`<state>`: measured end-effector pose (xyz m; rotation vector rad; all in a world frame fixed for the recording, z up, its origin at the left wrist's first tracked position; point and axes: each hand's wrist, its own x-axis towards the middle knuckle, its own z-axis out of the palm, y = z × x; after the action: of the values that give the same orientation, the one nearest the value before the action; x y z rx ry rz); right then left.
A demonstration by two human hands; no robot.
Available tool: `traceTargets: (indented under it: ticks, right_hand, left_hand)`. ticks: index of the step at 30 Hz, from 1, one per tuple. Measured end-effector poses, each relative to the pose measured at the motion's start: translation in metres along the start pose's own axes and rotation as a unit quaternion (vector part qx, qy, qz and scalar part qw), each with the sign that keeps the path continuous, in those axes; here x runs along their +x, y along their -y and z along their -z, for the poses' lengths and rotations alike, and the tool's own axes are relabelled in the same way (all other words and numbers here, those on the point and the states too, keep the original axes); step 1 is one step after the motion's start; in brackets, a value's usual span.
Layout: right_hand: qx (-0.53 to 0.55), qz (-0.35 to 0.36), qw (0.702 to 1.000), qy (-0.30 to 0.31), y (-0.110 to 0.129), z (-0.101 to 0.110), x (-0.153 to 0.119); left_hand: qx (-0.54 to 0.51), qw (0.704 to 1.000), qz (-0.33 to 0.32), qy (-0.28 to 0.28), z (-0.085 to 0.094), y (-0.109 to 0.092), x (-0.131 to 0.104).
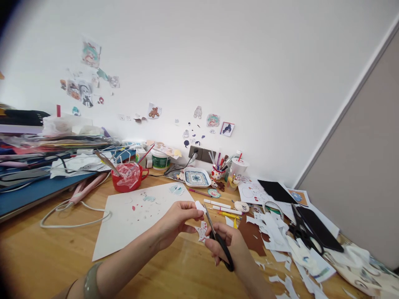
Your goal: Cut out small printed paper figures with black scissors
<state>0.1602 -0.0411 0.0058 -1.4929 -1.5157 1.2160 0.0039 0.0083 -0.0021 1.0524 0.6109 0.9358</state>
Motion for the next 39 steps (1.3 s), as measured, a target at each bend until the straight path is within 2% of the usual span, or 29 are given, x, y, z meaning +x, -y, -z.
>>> traceTargets:
  ticks: [5,11,18,22,28,39]
  right_hand:
    - [-0.004,-0.002,1.0,0.006,0.007,-0.002,-0.003]
    - [0.008,0.008,1.0,-0.025,0.015,-0.007,-0.013]
    - [-0.004,-0.006,1.0,0.013,0.009,-0.002,-0.003]
    - [-0.007,-0.01,1.0,0.011,0.008,-0.001,-0.003]
    - [0.015,0.019,0.999,-0.023,0.013,-0.007,-0.011]
    - [0.011,0.031,0.999,0.002,0.012,-0.005,-0.011]
  left_hand:
    - [-0.002,1.0,0.0,0.003,0.0,0.0,0.0]
    - [0.007,1.0,0.005,-0.001,0.0,-0.001,0.0]
    - [0.008,1.0,0.004,0.0,0.0,-0.001,0.0]
    - [0.005,1.0,0.001,0.003,0.001,-0.001,0.001]
    - [0.007,1.0,0.007,-0.01,0.001,-0.002,0.0]
    - [0.002,1.0,0.009,-0.018,0.002,-0.003,0.001]
